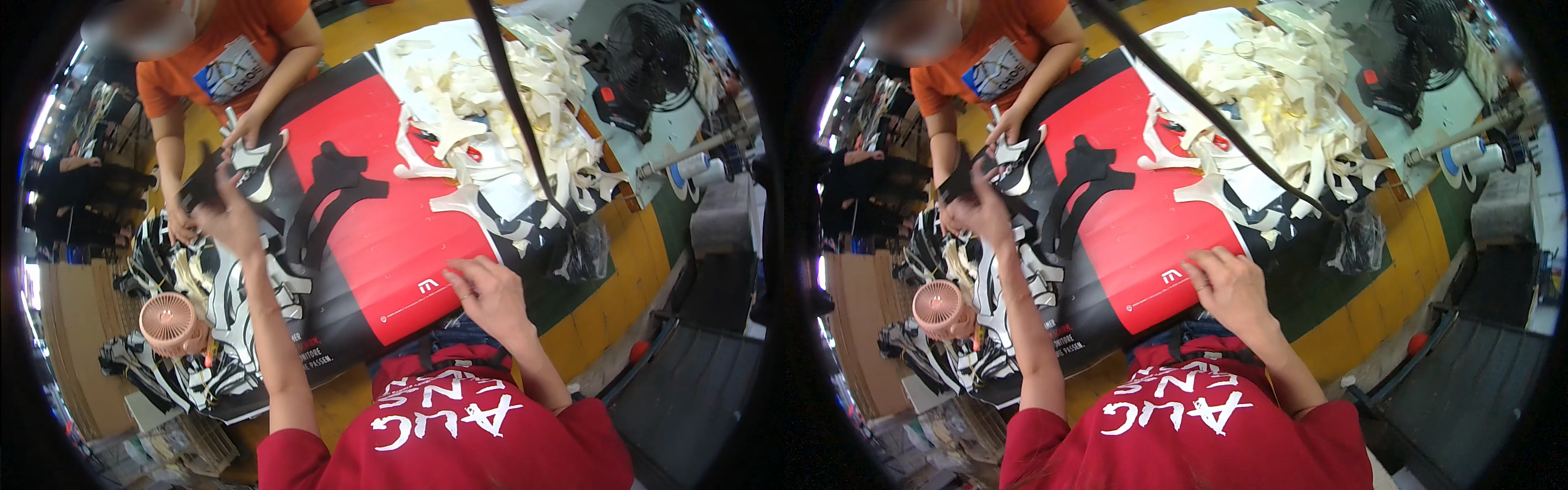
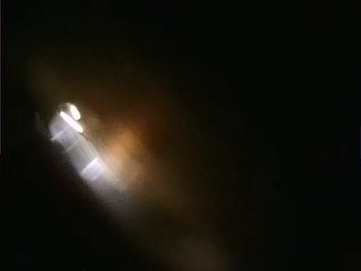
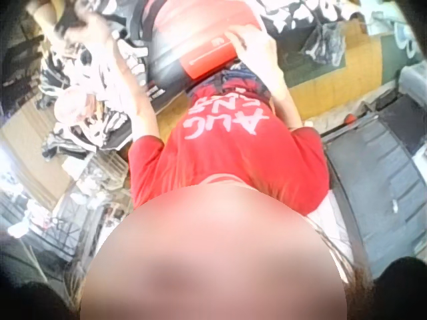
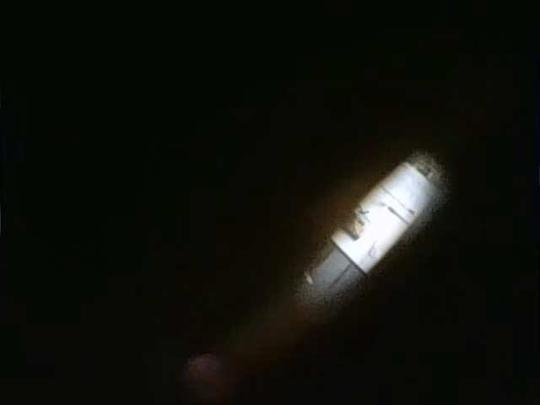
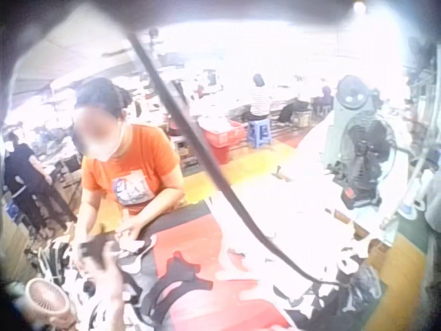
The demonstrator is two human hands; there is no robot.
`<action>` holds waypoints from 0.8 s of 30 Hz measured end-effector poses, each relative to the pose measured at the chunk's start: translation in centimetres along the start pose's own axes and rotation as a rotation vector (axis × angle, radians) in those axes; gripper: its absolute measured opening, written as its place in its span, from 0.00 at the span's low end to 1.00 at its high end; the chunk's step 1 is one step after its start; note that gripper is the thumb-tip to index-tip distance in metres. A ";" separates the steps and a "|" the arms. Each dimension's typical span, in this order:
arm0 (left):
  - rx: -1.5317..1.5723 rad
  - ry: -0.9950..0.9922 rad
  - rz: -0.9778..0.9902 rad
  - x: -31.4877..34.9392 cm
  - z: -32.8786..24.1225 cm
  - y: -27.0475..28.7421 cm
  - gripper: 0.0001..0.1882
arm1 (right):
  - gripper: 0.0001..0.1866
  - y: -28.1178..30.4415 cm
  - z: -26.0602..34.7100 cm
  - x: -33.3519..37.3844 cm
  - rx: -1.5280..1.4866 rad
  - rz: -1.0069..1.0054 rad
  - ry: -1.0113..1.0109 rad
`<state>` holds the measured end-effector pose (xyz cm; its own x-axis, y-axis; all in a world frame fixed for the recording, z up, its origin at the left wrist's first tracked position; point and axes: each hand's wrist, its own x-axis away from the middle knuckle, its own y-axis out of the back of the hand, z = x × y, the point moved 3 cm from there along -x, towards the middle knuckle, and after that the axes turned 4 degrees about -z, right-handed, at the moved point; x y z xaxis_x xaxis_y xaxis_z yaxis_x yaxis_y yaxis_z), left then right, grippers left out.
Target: The person repeatedly picks up small white and black plastic bra parts, aligns them on a red and black work mat, and presses them together by hand. They handle the parts one at a time, occasionally repositioning them on the mat, and continue the same assembly cycle throughout the clip.
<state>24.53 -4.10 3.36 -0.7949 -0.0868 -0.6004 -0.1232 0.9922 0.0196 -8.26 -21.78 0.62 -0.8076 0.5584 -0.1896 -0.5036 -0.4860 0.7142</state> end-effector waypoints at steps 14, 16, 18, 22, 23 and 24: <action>-0.605 -0.119 1.250 22.3 -7.5 -0.5 0.42 | 0.10 1.7 -1.9 -0.4 0.065 -0.090 -0.102; -0.629 -0.155 1.293 22.3 -6.9 0.6 0.42 | 0.10 2.0 -2.8 -0.7 0.145 -0.127 -0.115; -0.643 -0.149 1.266 21.6 -6.1 1.3 0.44 | 0.10 2.0 -3.6 -1.2 0.232 -0.190 -0.108; -0.656 -0.128 1.151 20.2 -5.5 1.5 0.43 | 0.11 0.8 -4.5 -2.3 0.482 -0.257 -0.098; -0.646 -0.115 1.103 20.1 -5.7 1.6 0.43 | 0.10 0.4 -4.8 -2.7 0.481 -0.188 -0.129; -0.641 -0.079 1.067 20.0 -6.0 1.5 0.42 | 0.09 0.4 -4.6 -2.8 0.439 -0.246 -0.072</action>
<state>4.86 -4.89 -3.83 -0.6411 0.7620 -0.0914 0.2762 0.3402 0.8989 -7.63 -26.62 -1.61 -0.6504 0.6730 -0.3523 -0.4876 -0.0143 0.8730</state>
